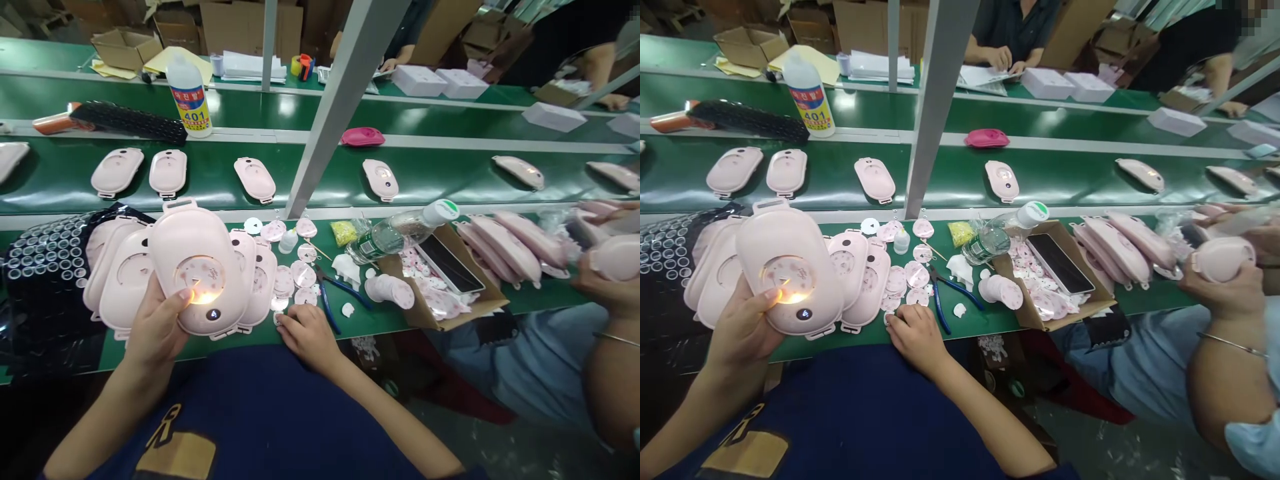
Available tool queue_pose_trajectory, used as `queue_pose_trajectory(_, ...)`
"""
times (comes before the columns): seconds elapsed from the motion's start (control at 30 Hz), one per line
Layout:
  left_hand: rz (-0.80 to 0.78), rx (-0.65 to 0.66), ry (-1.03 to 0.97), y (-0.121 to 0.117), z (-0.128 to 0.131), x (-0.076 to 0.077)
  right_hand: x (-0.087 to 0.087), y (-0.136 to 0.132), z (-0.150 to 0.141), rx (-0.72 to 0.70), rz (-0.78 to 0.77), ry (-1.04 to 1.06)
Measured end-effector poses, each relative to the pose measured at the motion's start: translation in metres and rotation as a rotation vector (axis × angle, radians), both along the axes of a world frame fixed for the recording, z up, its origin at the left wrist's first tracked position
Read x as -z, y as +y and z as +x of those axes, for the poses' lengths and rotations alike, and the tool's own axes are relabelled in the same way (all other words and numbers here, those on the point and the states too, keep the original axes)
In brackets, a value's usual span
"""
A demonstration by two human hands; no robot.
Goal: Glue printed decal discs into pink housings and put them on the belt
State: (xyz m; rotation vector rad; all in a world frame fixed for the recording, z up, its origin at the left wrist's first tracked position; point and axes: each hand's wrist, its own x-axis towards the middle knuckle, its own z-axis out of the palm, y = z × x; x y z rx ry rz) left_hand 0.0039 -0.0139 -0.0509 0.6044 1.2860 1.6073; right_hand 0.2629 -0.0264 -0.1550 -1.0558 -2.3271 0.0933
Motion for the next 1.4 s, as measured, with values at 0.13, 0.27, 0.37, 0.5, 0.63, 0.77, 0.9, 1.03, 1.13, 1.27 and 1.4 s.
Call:
queue_pose_trajectory(0.13,-0.098,-0.004,-0.027,-0.006,0.001,0.006,-0.018,0.018,0.009,0.077,0.028,0.03)
queue_pose_trajectory(0.27,-0.102,0.029,-0.047,-0.007,0.009,0.011,-0.027,0.084,0.0,0.366,-0.064,0.061)
queue_pose_trajectory(0.37,-0.049,0.091,-0.041,-0.008,0.011,0.013,-0.029,0.131,-0.015,0.446,-0.233,0.083)
queue_pose_trajectory(0.5,0.016,0.13,0.042,-0.015,0.008,0.018,-0.046,0.14,-0.02,0.271,-0.23,0.162)
queue_pose_trajectory(0.63,0.133,0.195,0.235,-0.022,0.008,0.018,-0.085,0.101,-0.002,-0.058,-0.238,0.38)
queue_pose_trajectory(0.77,0.26,0.281,0.524,-0.019,0.01,0.01,-0.126,0.064,0.014,-0.299,-0.191,0.232)
queue_pose_trajectory(0.9,0.35,0.402,0.701,-0.017,0.008,0.009,-0.15,0.045,0.015,-0.238,-0.063,-0.014)
queue_pose_trajectory(1.03,0.421,0.421,0.756,-0.021,0.006,0.015,-0.158,0.038,0.015,-0.204,-0.011,-0.113)
queue_pose_trajectory(1.13,0.454,0.401,0.801,-0.024,0.006,0.017,-0.159,0.037,0.016,-0.197,-0.006,-0.15)
queue_pose_trajectory(1.27,0.496,0.379,0.814,-0.026,0.007,0.015,-0.16,0.036,0.014,-0.209,-0.015,-0.152)
queue_pose_trajectory(1.4,0.441,0.376,0.782,-0.028,0.008,0.009,-0.162,0.035,0.012,-0.215,-0.003,-0.145)
